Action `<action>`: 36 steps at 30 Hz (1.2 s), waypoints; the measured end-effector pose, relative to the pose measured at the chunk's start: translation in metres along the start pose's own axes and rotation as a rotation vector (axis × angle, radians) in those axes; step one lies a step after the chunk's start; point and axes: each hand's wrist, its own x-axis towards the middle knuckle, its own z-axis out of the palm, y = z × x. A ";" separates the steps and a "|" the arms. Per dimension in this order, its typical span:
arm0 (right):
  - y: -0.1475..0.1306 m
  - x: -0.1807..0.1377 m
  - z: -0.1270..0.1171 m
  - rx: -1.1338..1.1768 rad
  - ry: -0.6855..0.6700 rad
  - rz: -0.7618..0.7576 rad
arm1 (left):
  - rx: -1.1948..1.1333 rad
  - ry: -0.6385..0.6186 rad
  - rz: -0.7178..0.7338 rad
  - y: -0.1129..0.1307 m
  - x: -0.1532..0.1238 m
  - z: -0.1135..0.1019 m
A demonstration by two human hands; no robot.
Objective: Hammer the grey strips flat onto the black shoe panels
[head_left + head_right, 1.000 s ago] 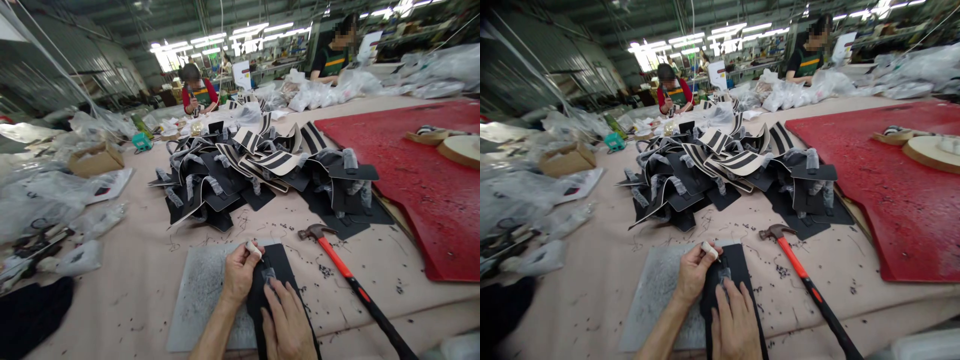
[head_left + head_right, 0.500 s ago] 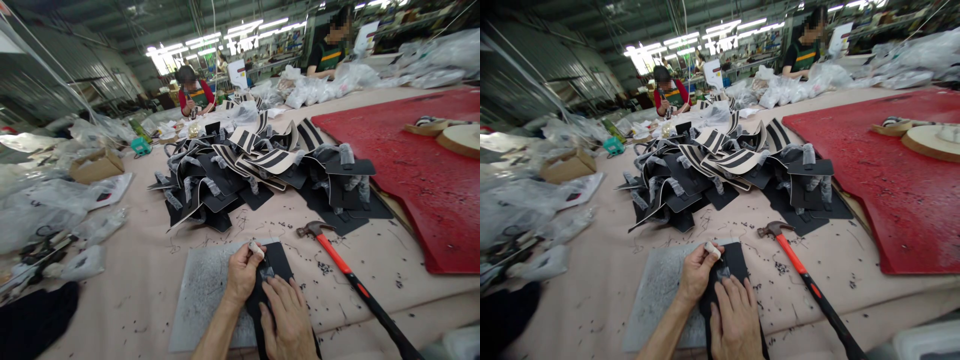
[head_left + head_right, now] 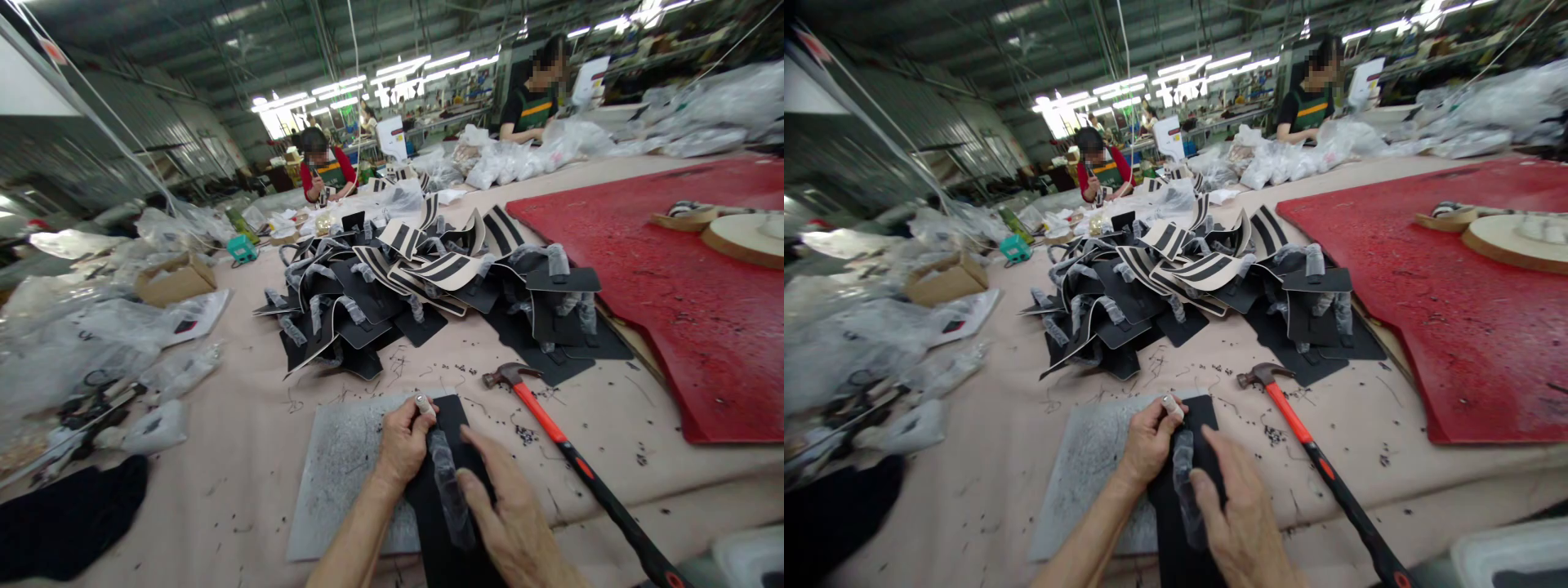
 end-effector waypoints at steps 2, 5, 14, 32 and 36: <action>0.030 0.007 -0.026 -0.153 0.041 0.077 | 0.016 0.002 0.020 0.000 -0.001 0.000; 0.080 0.010 -0.057 -0.464 -0.048 0.199 | 0.039 -0.007 0.060 0.000 -0.002 0.000; 0.081 0.042 -0.085 0.379 -0.556 0.909 | 0.082 -0.027 0.130 0.006 -0.006 0.001; -0.036 0.111 -0.140 -0.232 -0.113 -0.114 | 0.137 -0.054 0.138 -0.004 -0.006 0.003; -0.036 0.100 -0.130 -0.062 0.099 -0.049 | 0.136 -0.049 0.135 -0.005 -0.006 0.003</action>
